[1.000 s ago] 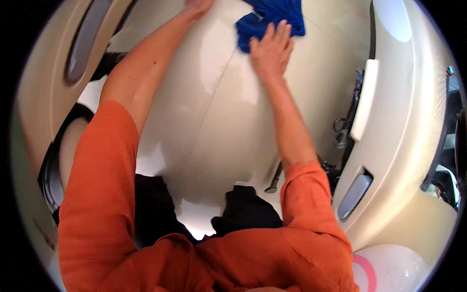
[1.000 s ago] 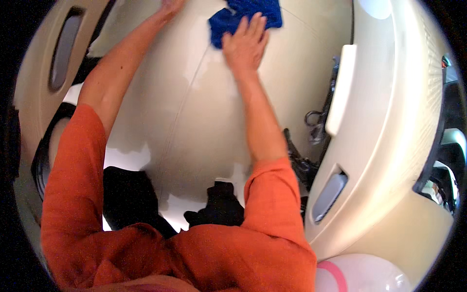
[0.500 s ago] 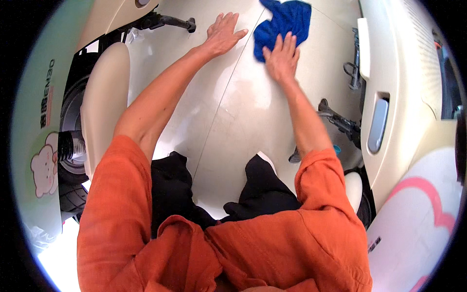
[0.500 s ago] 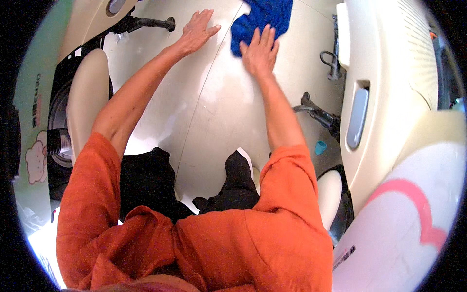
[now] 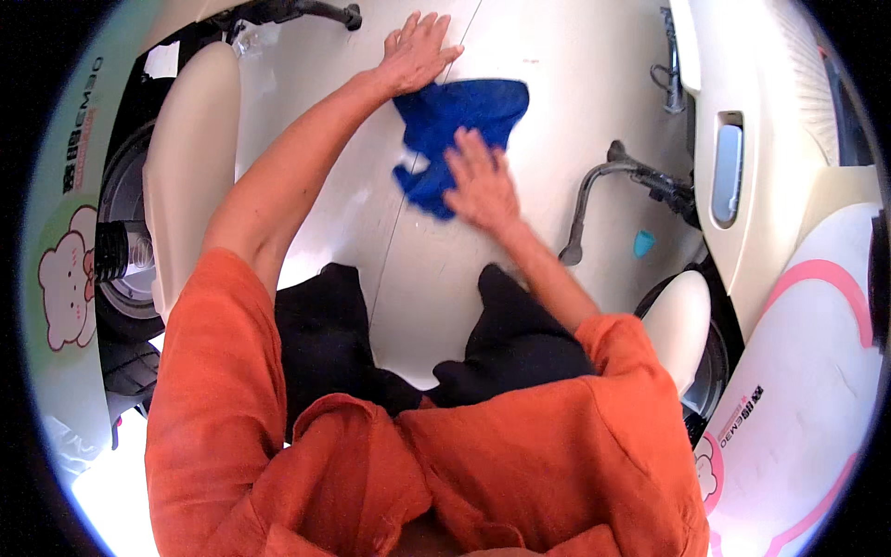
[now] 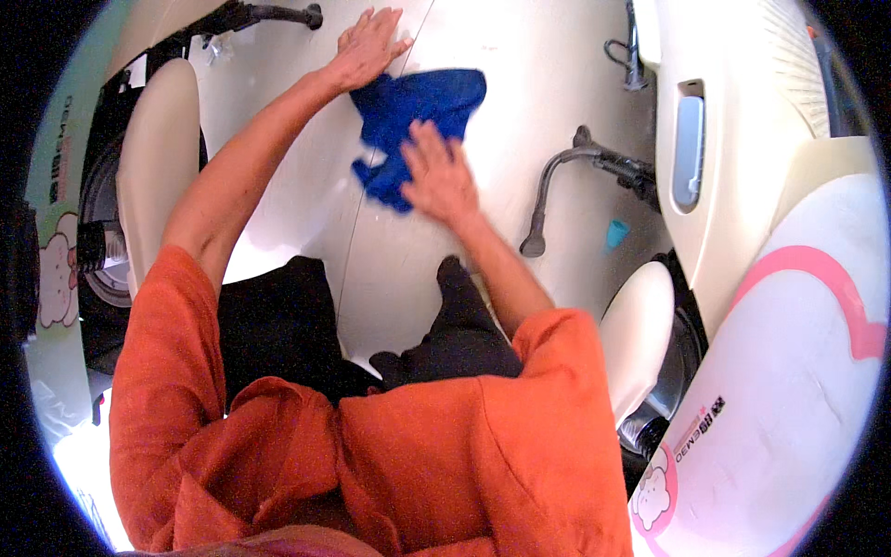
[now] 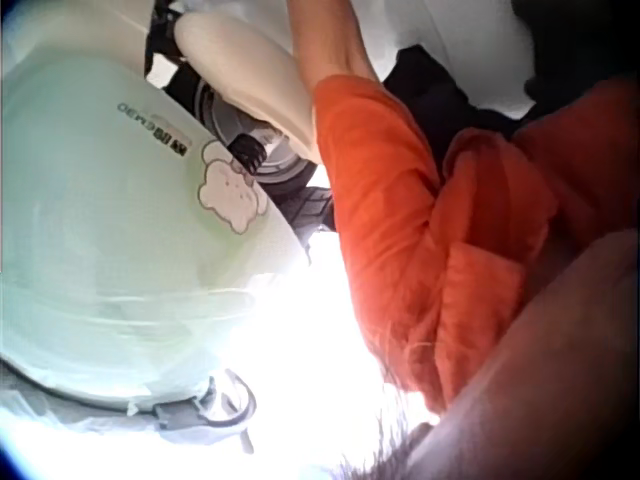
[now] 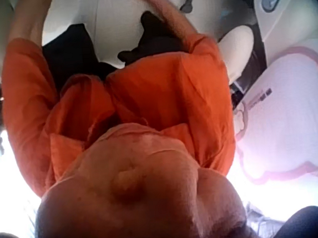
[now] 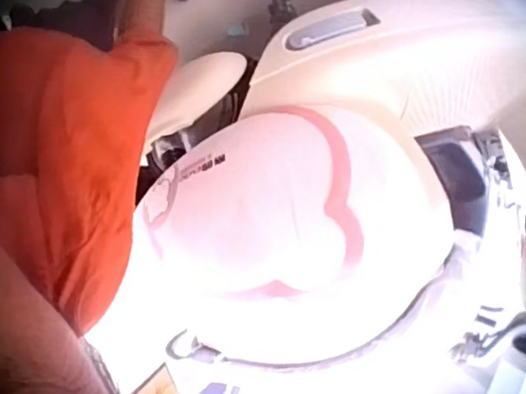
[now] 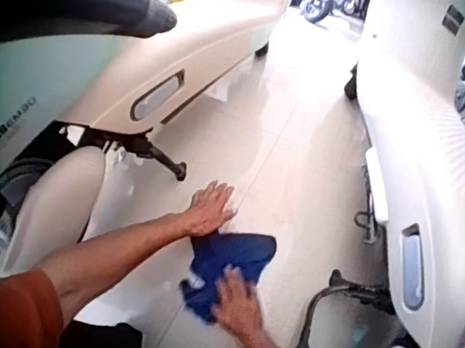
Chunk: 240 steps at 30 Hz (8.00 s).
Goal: The person wipes the floor between several electric scooters with a blue cloth, moving around the vehicles and briefly handling a small part on one scooter.
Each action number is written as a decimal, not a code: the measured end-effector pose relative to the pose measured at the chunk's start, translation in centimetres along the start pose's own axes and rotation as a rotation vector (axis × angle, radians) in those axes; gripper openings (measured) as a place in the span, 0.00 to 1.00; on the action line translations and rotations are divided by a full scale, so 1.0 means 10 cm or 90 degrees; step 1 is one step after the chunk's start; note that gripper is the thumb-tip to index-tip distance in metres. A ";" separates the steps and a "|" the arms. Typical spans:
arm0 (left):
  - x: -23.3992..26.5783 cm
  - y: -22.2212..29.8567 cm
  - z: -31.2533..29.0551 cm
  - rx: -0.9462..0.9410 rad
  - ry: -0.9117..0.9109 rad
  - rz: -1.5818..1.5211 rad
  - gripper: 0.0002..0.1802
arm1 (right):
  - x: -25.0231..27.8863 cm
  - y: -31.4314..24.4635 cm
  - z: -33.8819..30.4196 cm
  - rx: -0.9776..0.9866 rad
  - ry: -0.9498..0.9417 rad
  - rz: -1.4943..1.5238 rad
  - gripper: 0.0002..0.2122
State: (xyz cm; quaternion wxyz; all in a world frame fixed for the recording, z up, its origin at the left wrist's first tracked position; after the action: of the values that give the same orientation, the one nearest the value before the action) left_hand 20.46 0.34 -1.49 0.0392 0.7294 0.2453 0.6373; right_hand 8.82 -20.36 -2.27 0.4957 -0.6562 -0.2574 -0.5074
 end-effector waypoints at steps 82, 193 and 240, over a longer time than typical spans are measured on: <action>0.26 -1.41 -5.35 0.331 -0.484 -0.054 0.26 | -1.15 -3.02 -0.29 0.719 -0.418 -0.033 0.31; -0.60 -1.55 -5.81 0.479 0.331 -0.108 0.34 | -1.53 -3.24 0.50 0.164 0.034 -0.199 0.26; -0.50 -2.37 -7.90 0.987 0.396 -0.080 0.40 | -1.52 -3.22 0.50 0.168 0.033 -0.228 0.26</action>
State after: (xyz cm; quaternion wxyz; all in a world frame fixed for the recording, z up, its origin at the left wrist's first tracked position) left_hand -62.11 -1.10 -0.21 -0.5076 0.3254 0.6538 0.4571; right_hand -21.59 -1.13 -3.70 0.4858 -0.5160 -0.4210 -0.5661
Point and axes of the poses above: each hand's wrist, its own z-axis towards the middle knuckle, its own x-axis out of the back of the hand, y = z × x, the point moved 7 cm from there along z, towards the middle knuckle, and after that the axes turned 7 degrees about x, right-handed, at the moved point
